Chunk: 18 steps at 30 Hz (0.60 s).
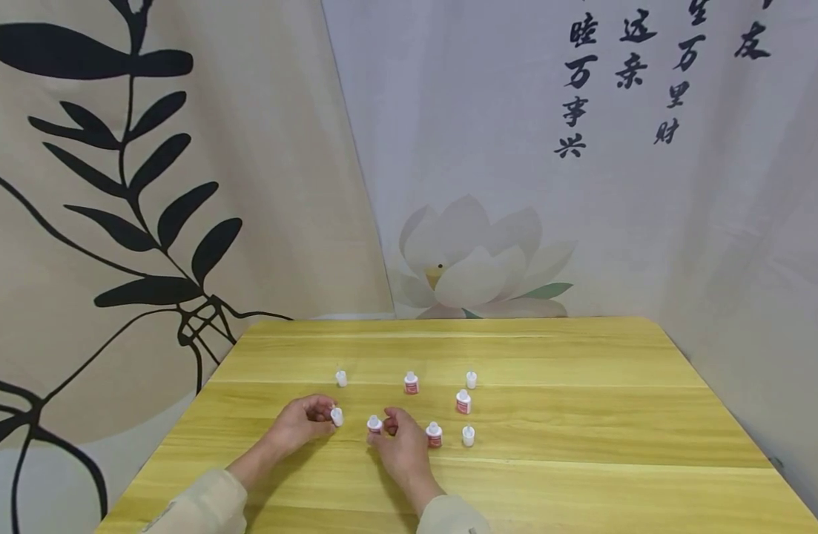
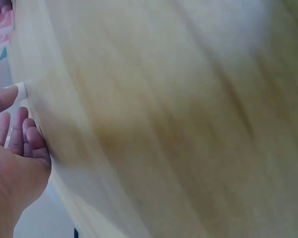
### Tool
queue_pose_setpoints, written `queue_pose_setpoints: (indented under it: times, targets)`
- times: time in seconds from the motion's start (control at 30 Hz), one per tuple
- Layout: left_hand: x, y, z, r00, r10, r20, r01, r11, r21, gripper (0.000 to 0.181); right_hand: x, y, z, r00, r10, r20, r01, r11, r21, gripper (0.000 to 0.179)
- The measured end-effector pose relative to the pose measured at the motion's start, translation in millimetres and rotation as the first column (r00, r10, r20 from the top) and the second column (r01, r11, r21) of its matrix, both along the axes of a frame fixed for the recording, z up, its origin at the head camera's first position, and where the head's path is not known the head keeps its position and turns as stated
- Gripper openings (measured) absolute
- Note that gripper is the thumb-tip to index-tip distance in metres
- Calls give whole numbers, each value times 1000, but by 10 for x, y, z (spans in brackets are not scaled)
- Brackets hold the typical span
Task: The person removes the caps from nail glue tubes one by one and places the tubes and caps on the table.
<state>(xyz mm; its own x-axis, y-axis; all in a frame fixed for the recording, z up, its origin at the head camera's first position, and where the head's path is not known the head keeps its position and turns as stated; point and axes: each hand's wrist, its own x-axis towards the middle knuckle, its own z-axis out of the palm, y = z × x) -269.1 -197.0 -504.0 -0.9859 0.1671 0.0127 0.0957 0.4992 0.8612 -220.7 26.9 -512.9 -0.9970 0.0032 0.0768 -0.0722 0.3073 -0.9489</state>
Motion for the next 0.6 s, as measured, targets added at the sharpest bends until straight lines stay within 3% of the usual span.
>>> queue_pose_setpoints:
  times: [0.3, 0.6]
  targets:
    - [-36, -88, 150, 997, 82, 6, -82, 997, 16, 37, 55, 3, 105, 1000, 26, 15, -26, 1000, -9, 68]
    - [-166, -230, 480, 991, 132, -29, -132, 991, -4, 33, 61, 24, 381, 996, 78, 42, -77, 997, -22, 83]
